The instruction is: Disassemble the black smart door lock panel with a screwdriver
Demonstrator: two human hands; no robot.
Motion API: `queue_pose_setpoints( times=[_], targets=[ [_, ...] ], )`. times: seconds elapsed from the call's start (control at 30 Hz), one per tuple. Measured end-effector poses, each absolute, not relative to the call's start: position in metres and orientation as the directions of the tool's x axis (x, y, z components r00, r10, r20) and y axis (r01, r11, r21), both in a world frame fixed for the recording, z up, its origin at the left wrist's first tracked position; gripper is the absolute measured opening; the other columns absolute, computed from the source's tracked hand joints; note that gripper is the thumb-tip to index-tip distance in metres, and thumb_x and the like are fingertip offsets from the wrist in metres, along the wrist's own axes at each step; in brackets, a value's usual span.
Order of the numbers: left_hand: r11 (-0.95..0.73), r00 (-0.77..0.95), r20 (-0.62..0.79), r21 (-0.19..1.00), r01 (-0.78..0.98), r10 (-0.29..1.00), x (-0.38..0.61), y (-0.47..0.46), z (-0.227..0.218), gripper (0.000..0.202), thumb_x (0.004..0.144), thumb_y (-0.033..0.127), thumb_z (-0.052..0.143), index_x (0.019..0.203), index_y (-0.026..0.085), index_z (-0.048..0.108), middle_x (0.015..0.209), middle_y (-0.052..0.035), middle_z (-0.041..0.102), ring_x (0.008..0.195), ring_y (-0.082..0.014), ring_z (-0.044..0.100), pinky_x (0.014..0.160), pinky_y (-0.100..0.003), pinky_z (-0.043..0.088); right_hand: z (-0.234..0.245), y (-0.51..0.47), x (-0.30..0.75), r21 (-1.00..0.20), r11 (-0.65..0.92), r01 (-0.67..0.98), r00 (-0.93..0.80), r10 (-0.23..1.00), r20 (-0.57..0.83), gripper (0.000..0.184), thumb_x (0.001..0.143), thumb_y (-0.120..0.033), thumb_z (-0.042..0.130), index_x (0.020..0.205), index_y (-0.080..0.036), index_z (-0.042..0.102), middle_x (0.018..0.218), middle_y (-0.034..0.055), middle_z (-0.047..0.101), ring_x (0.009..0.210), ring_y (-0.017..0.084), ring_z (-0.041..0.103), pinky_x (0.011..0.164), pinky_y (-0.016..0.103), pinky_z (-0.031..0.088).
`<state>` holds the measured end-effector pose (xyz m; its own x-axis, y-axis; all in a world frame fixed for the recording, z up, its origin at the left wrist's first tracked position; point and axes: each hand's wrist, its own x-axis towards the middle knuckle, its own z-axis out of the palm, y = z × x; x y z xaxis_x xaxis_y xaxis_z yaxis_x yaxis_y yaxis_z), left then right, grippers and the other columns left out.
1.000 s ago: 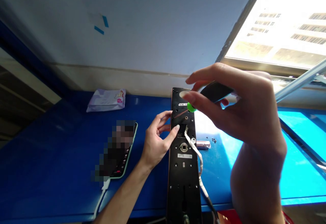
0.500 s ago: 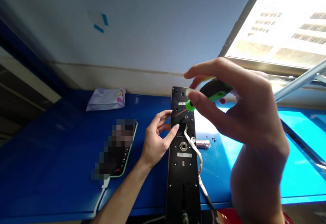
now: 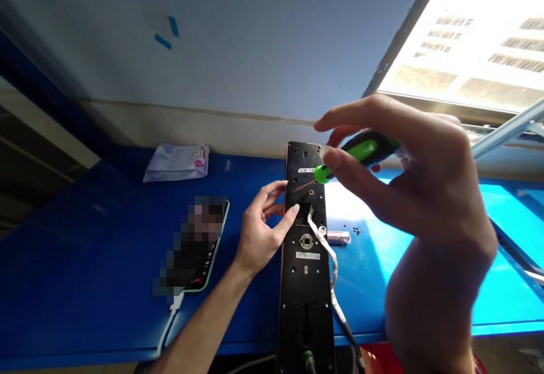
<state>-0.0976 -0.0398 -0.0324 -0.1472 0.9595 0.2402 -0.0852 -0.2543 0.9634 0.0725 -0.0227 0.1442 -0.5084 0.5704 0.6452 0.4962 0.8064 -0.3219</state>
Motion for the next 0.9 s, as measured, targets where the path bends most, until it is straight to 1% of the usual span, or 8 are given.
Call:
queue_pose_setpoints(
  times=[0.13,0.37,0.5,0.57,0.67,0.73,0.83,0.9],
  targets=[
    [-0.257,-0.144,0.243,0.962,-0.093,0.959,-0.0974,-0.0395,-0.0324,0.046,0.088,0.030,0.080,0.129,0.021,0.062,0.130,-0.0110,0.074,0.097,-0.0213,0.079,0.091,-0.032,0.064,0.1420,-0.0200,0.0714,-0.264,0.801,0.538,-0.483,0.549,0.682,0.015,0.096,-0.036,0.071,0.086,-0.025,0.073,0.076,-0.0007,0.072,0.060,0.014,0.060,0.053,0.034,0.047],
    [-0.255,-0.150,0.241,0.964,-0.081,0.959,-0.0972,-0.0394,-0.0294,0.047,0.086,0.033,0.081,0.128,0.020,0.063,0.127,-0.0114,0.075,0.096,-0.0226,0.079,0.090,-0.035,0.065,0.1461,-0.0224,0.0756,-0.286,0.844,0.454,-0.597,0.526,0.605,0.033,0.091,-0.017,0.063,0.118,-0.035,0.069,0.103,-0.0009,0.075,0.090,0.022,0.074,0.080,0.039,0.062],
    [-0.264,-0.152,0.250,0.961,-0.082,0.956,-0.0970,-0.0392,-0.0302,0.046,0.087,0.032,0.080,0.127,0.020,0.063,0.128,-0.0114,0.074,0.097,-0.0228,0.079,0.089,-0.034,0.065,0.1437,-0.0223,0.0713,-0.268,0.806,0.527,-0.523,0.556,0.646,0.007,0.096,-0.035,0.068,0.096,-0.030,0.072,0.083,-0.0010,0.074,0.066,0.017,0.068,0.061,0.036,0.058],
    [-0.269,-0.148,0.255,0.959,-0.088,0.956,-0.0967,-0.0392,-0.0309,0.045,0.087,0.032,0.080,0.128,0.020,0.063,0.129,-0.0114,0.074,0.100,-0.0232,0.079,0.091,-0.034,0.064,0.1424,-0.0219,0.0696,-0.236,0.793,0.561,-0.504,0.553,0.663,0.017,0.099,-0.041,0.066,0.089,-0.029,0.073,0.077,-0.0017,0.074,0.059,0.015,0.064,0.055,0.035,0.055],
    [-0.266,-0.145,0.252,0.960,-0.091,0.957,-0.0963,-0.0397,-0.0304,0.045,0.087,0.031,0.080,0.128,0.020,0.063,0.129,-0.0113,0.074,0.096,-0.0216,0.079,0.090,-0.033,0.064,0.1427,-0.0226,0.0700,-0.250,0.810,0.530,-0.534,0.548,0.644,0.014,0.100,-0.028,0.062,0.108,-0.031,0.073,0.095,-0.0021,0.078,0.076,0.016,0.071,0.064,0.034,0.059],
    [-0.265,-0.144,0.251,0.960,-0.090,0.957,-0.0964,-0.0400,-0.0293,0.044,0.087,0.031,0.080,0.127,0.020,0.063,0.128,-0.0112,0.074,0.093,-0.0207,0.079,0.088,-0.033,0.065,0.1440,-0.0238,0.0710,-0.297,0.834,0.465,-0.565,0.538,0.625,0.034,0.093,-0.016,0.063,0.123,-0.033,0.068,0.110,-0.0026,0.076,0.091,0.017,0.073,0.076,0.033,0.061],
    [-0.265,-0.140,0.252,0.960,-0.088,0.958,-0.0971,-0.0401,-0.0285,0.045,0.087,0.031,0.080,0.127,0.019,0.063,0.129,-0.0115,0.074,0.095,-0.0214,0.079,0.089,-0.033,0.064,0.1450,-0.0251,0.0712,-0.327,0.846,0.421,-0.581,0.528,0.619,0.044,0.085,-0.010,0.065,0.123,-0.033,0.067,0.118,-0.0019,0.073,0.099,0.020,0.072,0.086,0.035,0.061],
    [-0.265,-0.142,0.251,0.961,-0.085,0.958,-0.0975,-0.0398,-0.0292,0.046,0.087,0.031,0.080,0.128,0.019,0.063,0.128,-0.0116,0.074,0.097,-0.0219,0.079,0.090,-0.033,0.064,0.1443,-0.0248,0.0701,-0.324,0.830,0.453,-0.553,0.547,0.629,0.028,0.089,-0.019,0.068,0.114,-0.031,0.070,0.106,-0.0004,0.075,0.085,0.019,0.072,0.079,0.036,0.062]
  ],
)
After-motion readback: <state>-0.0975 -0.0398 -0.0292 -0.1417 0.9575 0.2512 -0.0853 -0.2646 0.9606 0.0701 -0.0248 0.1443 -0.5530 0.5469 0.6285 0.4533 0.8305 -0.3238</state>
